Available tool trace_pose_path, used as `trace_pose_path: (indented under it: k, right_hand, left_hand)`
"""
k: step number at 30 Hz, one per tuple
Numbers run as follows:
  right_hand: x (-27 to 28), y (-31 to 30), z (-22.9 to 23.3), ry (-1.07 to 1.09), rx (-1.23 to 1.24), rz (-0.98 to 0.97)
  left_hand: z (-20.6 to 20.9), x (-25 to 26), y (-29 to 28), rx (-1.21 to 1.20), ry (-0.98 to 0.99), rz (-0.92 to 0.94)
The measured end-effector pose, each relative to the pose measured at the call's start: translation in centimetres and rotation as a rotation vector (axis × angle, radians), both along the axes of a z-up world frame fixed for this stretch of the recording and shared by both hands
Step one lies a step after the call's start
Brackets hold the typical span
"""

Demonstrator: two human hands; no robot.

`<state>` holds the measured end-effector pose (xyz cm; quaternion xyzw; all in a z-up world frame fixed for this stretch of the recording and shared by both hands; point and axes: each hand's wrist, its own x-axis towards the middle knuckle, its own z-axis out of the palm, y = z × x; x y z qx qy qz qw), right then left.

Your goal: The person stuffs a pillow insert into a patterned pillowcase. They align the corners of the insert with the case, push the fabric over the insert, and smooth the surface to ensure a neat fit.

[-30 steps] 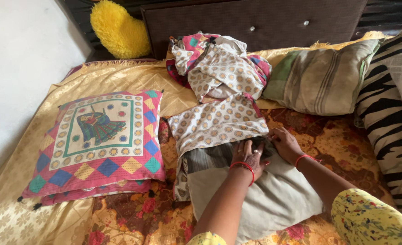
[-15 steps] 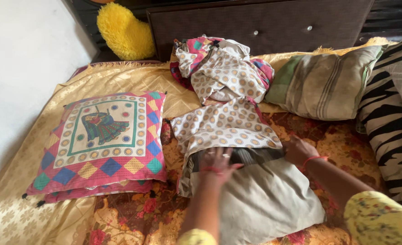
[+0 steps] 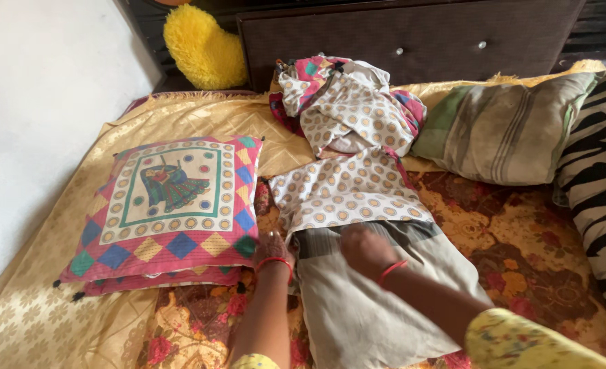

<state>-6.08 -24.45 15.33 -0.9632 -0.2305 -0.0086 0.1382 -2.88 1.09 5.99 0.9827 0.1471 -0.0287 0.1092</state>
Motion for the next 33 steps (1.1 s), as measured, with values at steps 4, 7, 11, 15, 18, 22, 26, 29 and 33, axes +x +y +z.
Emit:
trace_pose_path:
  k: [4, 7, 11, 15, 18, 22, 26, 29, 33]
  right_hand:
    - [-3.4, 5.1, 2.7, 0.141, -0.135, -0.173]
    - [-3.6, 6.3, 4.5, 0.234, -0.207, -0.265]
    - [-2.1, 5.8, 2.1, 0.283, -0.100, -0.261]
    - [1.3, 4.4, -3.9, 0.256, 0.020, -0.273]
    - [4.1, 2.3, -6.6, 0.112, 0.131, -0.347]
    - [7.0, -0.2, -4.3, -0.189, 0.477, -0.551]
    - [4.4, 1.1, -2.3, 0.032, 0.470, -0.396]
    - [1.6, 3.6, -2.2, 0.095, 0.051, 0.040]
    - [-1.0, 3.8, -0.3, 0.172, 0.029, 0.067]
  left_hand:
    - [-1.6, 0.0, -1.3, 0.000, 0.243, 0.004]
    - [-0.6, -0.2, -2.3, -0.014, 0.339, -0.108]
    - [3.8, -1.9, -2.0, -0.099, 0.379, -0.258]
    - [8.8, -4.3, -1.8, -0.335, 0.407, -0.269]
    - [10.9, -4.6, -1.6, -0.430, 0.402, -0.255]
    - [10.9, -3.3, -0.7, -0.425, 0.418, -0.344]
    - [7.8, -2.3, -1.1, -0.175, 0.450, -0.402]
    - [5.2, -1.7, -0.3, -0.028, 0.389, -0.264]
    - [5.2, -1.8, 1.5, -0.044, 0.355, -0.110]
